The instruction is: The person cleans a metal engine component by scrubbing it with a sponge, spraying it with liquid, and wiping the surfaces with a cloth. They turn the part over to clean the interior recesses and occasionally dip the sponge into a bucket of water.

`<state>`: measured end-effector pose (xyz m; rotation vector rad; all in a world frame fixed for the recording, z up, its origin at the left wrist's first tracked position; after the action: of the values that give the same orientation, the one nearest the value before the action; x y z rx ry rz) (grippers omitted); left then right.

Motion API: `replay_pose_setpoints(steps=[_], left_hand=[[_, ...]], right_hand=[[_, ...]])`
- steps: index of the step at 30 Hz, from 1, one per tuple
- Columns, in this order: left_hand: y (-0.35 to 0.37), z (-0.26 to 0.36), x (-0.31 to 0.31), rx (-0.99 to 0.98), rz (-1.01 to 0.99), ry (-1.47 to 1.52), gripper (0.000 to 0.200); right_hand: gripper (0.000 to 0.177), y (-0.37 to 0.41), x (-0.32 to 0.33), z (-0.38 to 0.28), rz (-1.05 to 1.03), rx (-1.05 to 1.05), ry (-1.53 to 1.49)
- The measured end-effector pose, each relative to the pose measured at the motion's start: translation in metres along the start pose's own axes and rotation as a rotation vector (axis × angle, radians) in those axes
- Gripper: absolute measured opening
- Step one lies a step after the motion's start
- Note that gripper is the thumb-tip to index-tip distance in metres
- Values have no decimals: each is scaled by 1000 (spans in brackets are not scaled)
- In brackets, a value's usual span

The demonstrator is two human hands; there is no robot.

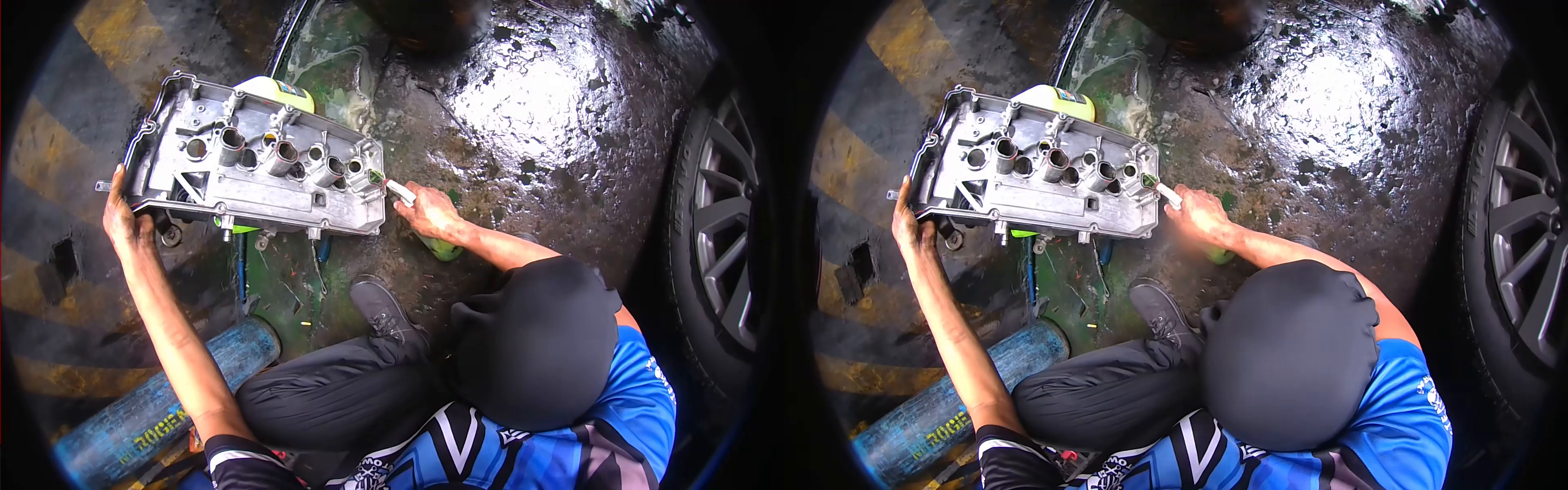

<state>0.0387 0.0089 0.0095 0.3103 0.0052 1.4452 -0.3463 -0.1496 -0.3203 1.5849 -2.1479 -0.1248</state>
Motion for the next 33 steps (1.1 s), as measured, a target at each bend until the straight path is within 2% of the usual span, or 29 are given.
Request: replay_pose_setpoints(steps=[3,9,12,15,21,23,24,27,30,33], left_hand=[[0,0,0,0,-16,-1,28],[-5,-1,3,6,-22,-7,29],[-7,-1,5,12,-15,-13,29],[-10,-2,7,13,-16,-21,28],[-4,-2,7,-19,-59,-23,29],[1,-1,7,-56,-91,-16,31],[0,-1,7,-25,-180,27,31],[1,-1,11,-53,-217,38,34],[7,0,9,-125,-226,26,37],[9,0,9,-144,-269,35,38]], right_hand=[[37,-2,-3,2,-14,99,3],[40,0,0,-3,-41,33,32],[38,-1,-3,2,-29,80,4],[39,0,2,1,20,35,21],[43,1,12,-7,-136,10,108],[44,2,10,-4,-114,4,88],[45,2,9,-3,-102,1,78],[46,0,4,4,-206,51,-25],[47,1,3,3,-364,-47,-35],[45,3,-1,2,-294,-50,-35]])
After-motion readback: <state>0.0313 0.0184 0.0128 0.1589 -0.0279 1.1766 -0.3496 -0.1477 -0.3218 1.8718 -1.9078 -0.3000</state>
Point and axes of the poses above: each hand's wrist, its own y-axis away from the middle knuckle, its own x-axis out of the back of the hand, z = x × y, the point moved 3 cm from there along -y, towards the middle knuckle, and after that the axes turned 8 degrees about x, right-handed, at the moved point
